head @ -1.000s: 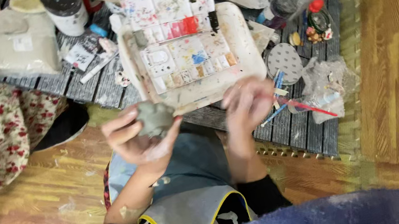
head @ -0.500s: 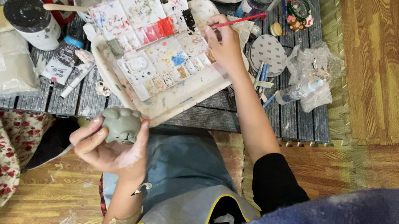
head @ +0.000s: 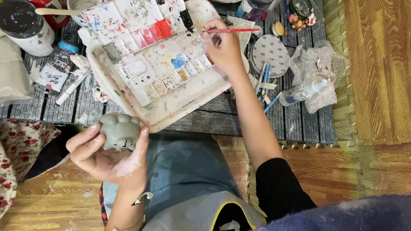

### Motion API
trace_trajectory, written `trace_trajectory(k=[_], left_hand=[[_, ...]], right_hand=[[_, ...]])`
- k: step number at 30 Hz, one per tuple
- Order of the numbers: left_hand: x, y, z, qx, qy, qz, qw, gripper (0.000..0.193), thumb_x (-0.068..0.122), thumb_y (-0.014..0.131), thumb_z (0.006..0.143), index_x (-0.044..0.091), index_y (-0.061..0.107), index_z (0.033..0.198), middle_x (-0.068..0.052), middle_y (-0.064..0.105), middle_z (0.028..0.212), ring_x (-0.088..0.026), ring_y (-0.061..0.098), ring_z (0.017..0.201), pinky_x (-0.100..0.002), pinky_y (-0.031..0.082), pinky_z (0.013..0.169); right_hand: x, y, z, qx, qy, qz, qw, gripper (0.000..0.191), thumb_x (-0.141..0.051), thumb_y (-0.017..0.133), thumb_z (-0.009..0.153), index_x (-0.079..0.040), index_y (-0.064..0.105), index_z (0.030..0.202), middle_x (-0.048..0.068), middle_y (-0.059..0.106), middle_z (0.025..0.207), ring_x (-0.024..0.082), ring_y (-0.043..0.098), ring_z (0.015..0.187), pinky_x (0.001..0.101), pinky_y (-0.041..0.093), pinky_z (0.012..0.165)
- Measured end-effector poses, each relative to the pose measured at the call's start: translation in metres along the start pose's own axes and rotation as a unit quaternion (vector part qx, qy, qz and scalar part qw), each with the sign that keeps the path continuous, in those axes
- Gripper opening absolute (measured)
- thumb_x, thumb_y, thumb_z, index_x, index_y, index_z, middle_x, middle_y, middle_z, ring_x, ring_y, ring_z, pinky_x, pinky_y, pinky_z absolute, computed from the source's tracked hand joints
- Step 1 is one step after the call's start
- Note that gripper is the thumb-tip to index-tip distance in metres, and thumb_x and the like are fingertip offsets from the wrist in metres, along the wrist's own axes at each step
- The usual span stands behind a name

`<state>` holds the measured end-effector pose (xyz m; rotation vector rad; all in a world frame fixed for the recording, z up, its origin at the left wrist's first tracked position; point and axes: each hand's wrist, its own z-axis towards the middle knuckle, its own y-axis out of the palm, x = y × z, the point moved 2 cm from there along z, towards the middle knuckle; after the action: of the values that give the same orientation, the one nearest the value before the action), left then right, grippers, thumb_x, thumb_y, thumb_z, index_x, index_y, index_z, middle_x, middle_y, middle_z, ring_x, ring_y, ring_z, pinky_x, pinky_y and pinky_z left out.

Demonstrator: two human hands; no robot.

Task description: The person paints a small grey clay figurine using a red-handled brush. They repeatedly dip the brush into a paint palette and apply paint to the figurine's face, rotating it to reach different areas.

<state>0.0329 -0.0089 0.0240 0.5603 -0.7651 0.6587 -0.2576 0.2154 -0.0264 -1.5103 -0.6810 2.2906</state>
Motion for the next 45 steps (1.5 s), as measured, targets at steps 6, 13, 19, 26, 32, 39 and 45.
trace_trajectory(k=[6,13,19,26,32,39,45], left_hand=[[0.002,-0.001,-0.002,0.006,-0.006,0.015,1.000,0.075,0.000,0.097,0.078,0.012,0.039,0.124,-0.006,0.043,0.129,-0.015,0.055,0.115,-0.032,0.051,0.101],[0.002,-0.002,-0.001,0.010,-0.009,0.014,1.000,0.076,0.001,0.097,0.077,0.012,0.039,0.124,-0.007,0.043,0.129,-0.016,0.053,0.117,-0.032,0.051,0.104],[0.005,-0.002,0.000,0.006,0.003,0.025,1.000,0.075,-0.001,0.096,0.077,0.012,0.038,0.123,-0.007,0.043,0.128,-0.018,0.054,0.117,-0.035,0.054,0.104],[0.004,0.001,0.002,-0.003,0.001,-0.017,1.000,0.074,-0.003,0.095,0.078,0.012,0.037,0.123,-0.007,0.043,0.129,-0.022,0.061,0.115,-0.038,0.057,0.103],[0.004,0.001,0.002,-0.001,0.009,0.000,1.000,0.074,-0.001,0.095,0.078,0.012,0.038,0.123,-0.006,0.043,0.128,-0.020,0.060,0.115,-0.037,0.057,0.103],[0.002,-0.001,0.000,0.001,-0.009,0.000,1.000,0.075,0.001,0.096,0.079,0.011,0.039,0.126,-0.007,0.043,0.130,-0.018,0.058,0.115,-0.034,0.055,0.104],[-0.002,0.000,0.000,0.008,-0.003,0.005,1.000,0.075,0.001,0.096,0.077,0.012,0.040,0.125,-0.007,0.044,0.128,-0.017,0.058,0.116,-0.034,0.054,0.104]], right_hand=[[-0.003,0.000,-0.003,-0.005,-0.043,-0.001,0.999,0.010,-0.010,0.052,0.111,-0.004,0.060,0.112,0.008,0.074,0.095,0.017,0.074,0.093,0.0301,0.055,0.082],[-0.011,-0.003,-0.004,-0.018,-0.064,0.030,0.997,0.017,-0.001,0.059,0.098,-0.004,0.051,0.113,0.009,0.070,0.100,0.016,0.068,0.084,0.0278,0.051,0.070],[-0.013,-0.004,-0.004,-0.019,-0.092,0.015,0.995,0.017,0.005,0.061,0.089,-0.005,0.056,0.100,0.006,0.068,0.092,0.013,0.064,0.076,0.0275,0.052,0.070],[-0.015,-0.007,-0.005,-0.003,-0.070,-0.004,0.998,0.012,0.002,0.063,0.090,-0.006,0.058,0.097,0.003,0.067,0.084,0.012,0.063,0.071,0.0275,0.050,0.065],[-0.023,-0.010,-0.005,0.002,-0.082,-0.001,0.997,0.010,0.000,0.061,0.091,-0.006,0.058,0.098,0.003,0.070,0.087,0.012,0.067,0.076,0.0261,0.049,0.062],[-0.024,-0.010,-0.003,0.018,-0.041,-0.033,0.998,0.008,-0.004,0.063,0.094,-0.005,0.056,0.099,0.006,0.075,0.083,0.013,0.066,0.065,0.0276,0.048,0.060],[-0.025,-0.010,-0.003,0.032,-0.066,-0.001,0.997,0.006,-0.006,0.061,0.099,-0.007,0.058,0.103,0.008,0.076,0.086,0.017,0.078,0.080,0.0288,0.054,0.066]])
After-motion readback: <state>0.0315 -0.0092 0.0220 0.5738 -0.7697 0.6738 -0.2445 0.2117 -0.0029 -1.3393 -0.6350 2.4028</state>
